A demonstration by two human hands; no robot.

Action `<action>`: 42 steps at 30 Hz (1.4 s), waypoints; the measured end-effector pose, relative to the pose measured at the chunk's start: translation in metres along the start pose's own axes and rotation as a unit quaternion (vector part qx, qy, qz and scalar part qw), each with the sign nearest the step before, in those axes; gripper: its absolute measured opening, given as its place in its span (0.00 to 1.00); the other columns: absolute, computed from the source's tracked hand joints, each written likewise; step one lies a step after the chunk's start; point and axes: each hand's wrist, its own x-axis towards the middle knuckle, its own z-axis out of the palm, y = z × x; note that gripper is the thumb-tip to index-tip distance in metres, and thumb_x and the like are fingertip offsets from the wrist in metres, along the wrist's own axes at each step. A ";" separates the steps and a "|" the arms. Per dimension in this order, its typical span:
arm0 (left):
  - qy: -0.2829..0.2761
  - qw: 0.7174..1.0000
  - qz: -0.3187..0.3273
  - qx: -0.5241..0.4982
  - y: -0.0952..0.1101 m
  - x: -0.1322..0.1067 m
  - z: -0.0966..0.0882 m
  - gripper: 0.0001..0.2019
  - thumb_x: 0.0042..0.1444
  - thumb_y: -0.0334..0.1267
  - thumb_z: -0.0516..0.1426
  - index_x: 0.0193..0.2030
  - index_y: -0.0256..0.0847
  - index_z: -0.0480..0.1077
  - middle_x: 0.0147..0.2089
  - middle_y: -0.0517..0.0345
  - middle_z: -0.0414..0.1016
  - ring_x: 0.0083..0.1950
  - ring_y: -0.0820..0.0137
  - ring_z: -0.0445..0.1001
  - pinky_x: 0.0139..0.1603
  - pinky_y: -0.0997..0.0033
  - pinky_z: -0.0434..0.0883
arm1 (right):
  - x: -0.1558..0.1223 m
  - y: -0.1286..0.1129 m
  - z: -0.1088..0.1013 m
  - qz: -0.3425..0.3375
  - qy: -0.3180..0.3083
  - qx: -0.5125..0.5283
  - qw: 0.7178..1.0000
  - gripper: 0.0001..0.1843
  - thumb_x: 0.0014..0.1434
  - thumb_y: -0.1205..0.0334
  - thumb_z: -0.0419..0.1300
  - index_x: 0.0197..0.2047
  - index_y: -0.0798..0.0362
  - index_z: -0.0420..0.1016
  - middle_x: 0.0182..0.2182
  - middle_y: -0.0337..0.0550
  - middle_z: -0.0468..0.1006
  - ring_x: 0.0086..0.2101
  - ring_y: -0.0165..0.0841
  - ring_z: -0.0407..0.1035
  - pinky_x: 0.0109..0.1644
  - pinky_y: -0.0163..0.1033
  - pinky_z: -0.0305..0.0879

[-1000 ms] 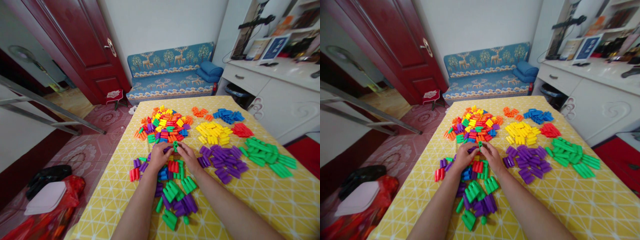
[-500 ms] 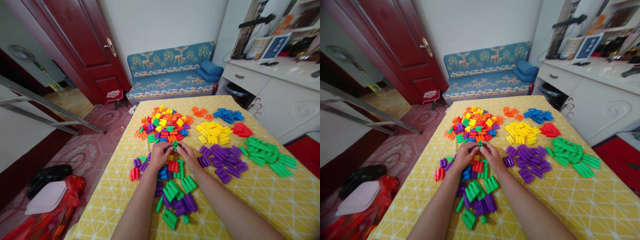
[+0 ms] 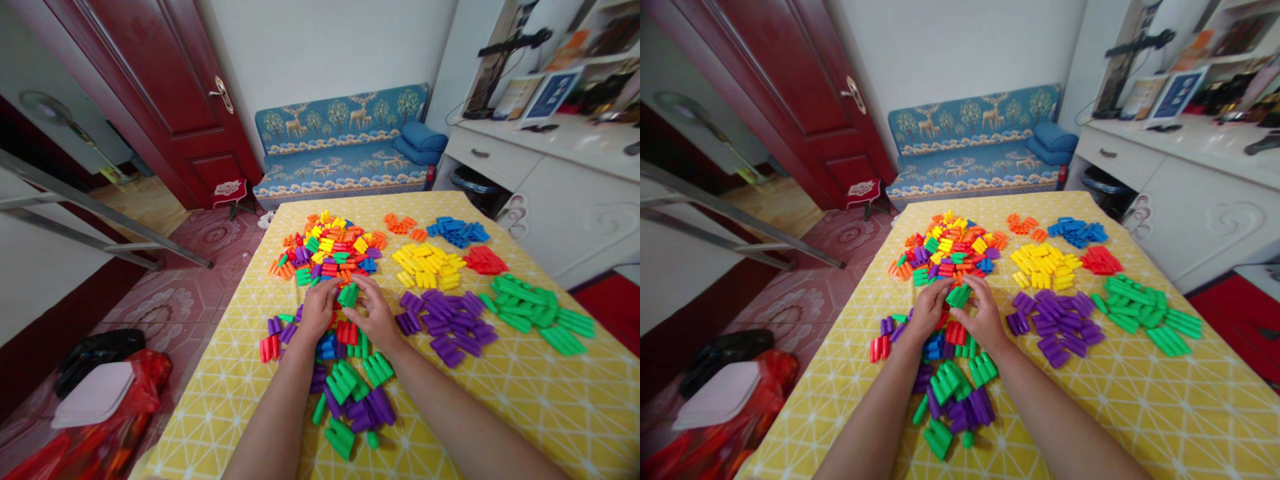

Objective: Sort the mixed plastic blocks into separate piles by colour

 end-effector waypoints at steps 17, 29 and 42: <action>0.024 0.994 0.064 -0.089 0.019 -0.002 -0.005 0.09 0.61 0.33 0.57 0.44 0.44 0.78 0.41 0.54 0.81 0.43 0.68 0.76 0.48 0.66 0.72 | 0.004 0.007 0.000 -0.015 -0.045 -0.106 0.993 0.20 0.57 0.58 0.61 0.53 0.48 0.70 0.55 0.48 0.68 0.56 0.39 0.62 0.63 0.50 0.57; 0.042 0.996 0.041 -0.074 0.018 -0.001 -0.005 0.09 0.61 0.38 0.57 0.45 0.42 0.77 0.43 0.52 0.79 0.46 0.65 0.76 0.50 0.63 0.71 | 0.004 -0.006 -0.003 -0.035 -0.033 -0.114 0.992 0.08 0.61 0.59 0.56 0.41 0.50 0.73 0.47 0.46 0.73 0.49 0.38 0.67 0.56 0.48 0.63; 0.011 0.997 0.007 -0.072 0.012 -0.001 -0.003 0.12 0.64 0.41 0.53 0.44 0.39 0.76 0.43 0.51 0.79 0.45 0.66 0.77 0.48 0.66 0.71 | 0.007 -0.038 -0.179 -0.130 0.175 -0.479 0.850 0.08 0.55 0.54 0.62 0.35 0.49 0.76 0.41 0.44 0.77 0.45 0.40 0.69 0.55 0.50 0.60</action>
